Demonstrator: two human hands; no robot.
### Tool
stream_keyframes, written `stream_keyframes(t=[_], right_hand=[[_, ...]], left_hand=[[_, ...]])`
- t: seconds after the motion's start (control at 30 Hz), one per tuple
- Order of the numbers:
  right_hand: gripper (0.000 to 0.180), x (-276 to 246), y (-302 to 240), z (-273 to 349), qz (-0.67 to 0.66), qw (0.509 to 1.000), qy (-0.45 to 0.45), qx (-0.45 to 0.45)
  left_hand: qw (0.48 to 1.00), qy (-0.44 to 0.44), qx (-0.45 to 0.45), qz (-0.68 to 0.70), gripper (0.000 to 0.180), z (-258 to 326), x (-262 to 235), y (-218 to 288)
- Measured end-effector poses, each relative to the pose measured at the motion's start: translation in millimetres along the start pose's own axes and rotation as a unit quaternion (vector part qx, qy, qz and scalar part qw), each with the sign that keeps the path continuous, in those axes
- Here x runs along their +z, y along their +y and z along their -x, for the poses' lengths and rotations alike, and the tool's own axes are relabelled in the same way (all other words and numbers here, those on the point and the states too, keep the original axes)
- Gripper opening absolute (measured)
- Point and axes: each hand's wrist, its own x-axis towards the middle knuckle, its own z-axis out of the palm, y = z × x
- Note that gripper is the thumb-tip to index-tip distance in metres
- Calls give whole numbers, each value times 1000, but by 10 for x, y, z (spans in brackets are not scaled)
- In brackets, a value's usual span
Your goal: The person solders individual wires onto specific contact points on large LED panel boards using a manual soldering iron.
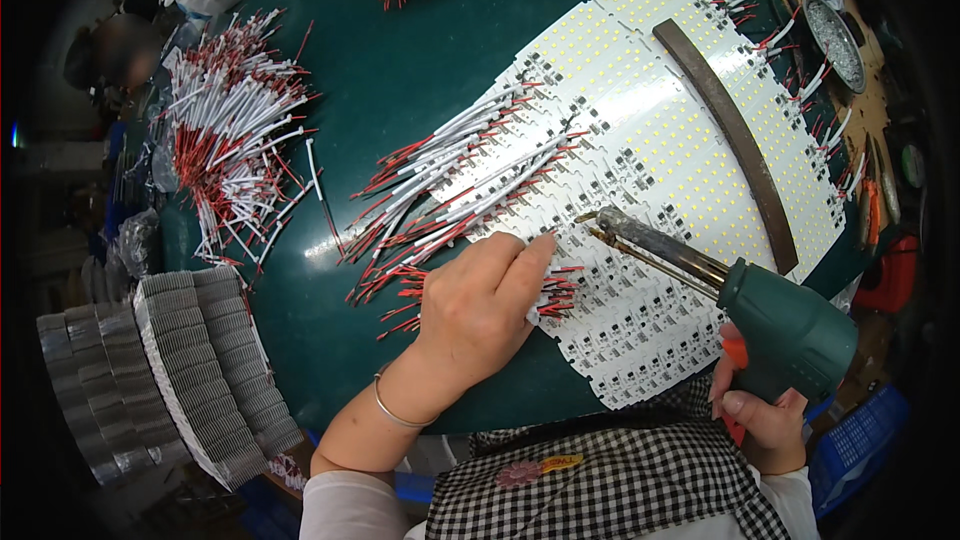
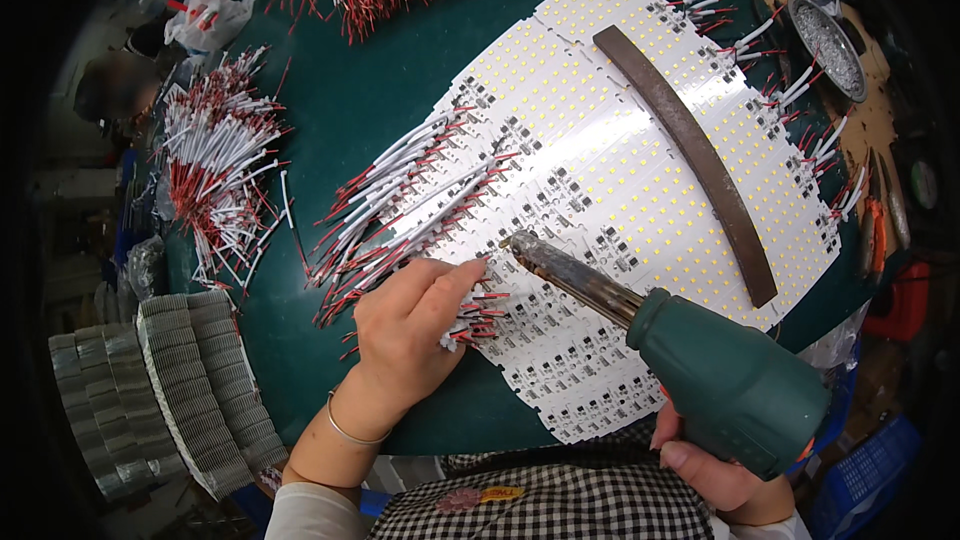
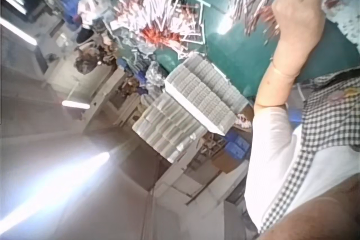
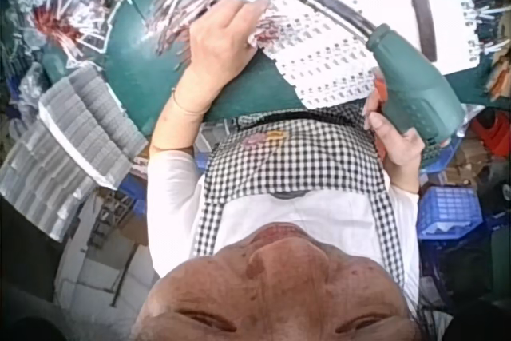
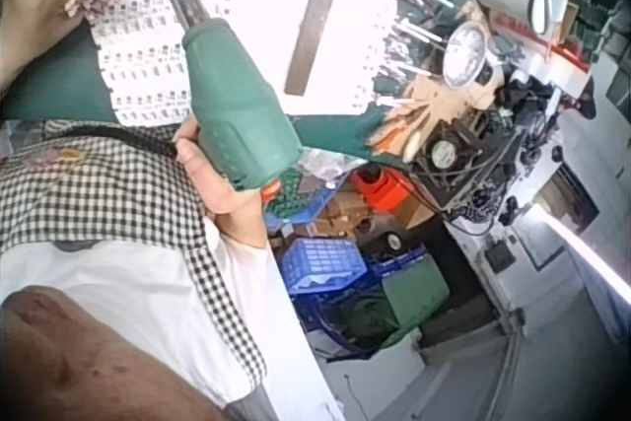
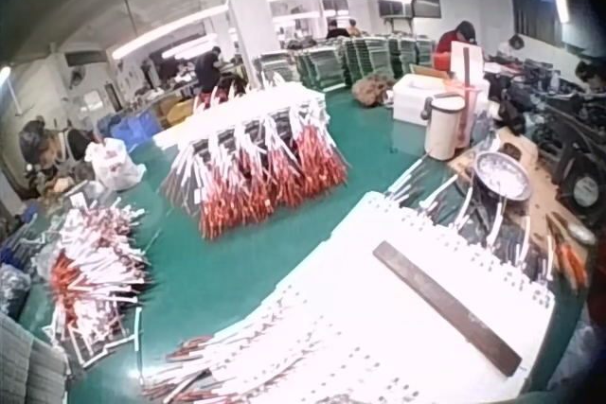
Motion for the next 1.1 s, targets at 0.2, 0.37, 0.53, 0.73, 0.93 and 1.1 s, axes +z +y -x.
stream_keyframes(t=[0.2,0.37,0.53,0.73,0.93,1.1], right_hand=[[59,7,46,-51,20,999,-25,-32],[57,-38,82,-138,81,986,-117,-93],[41,67,34,-167,72,994,-75,-35],[35,50,67,-210,112,988,-86,-62],[39,35,89,-201,128,986,-81,-76],[57,114,-58,-108,2,1000,-20,-15]], left_hand=[[999,-26,-37,29,55,-5,-30,-18],[999,-16,-26,44,53,4,-16,-21],[999,-4,-13,42,50,5,11,-36],[999,-7,-8,41,47,-10,-4,-32],[999,-9,-7,33,47,-14,-2,-36],[999,-12,-7,34,47,-18,-9,-35]])
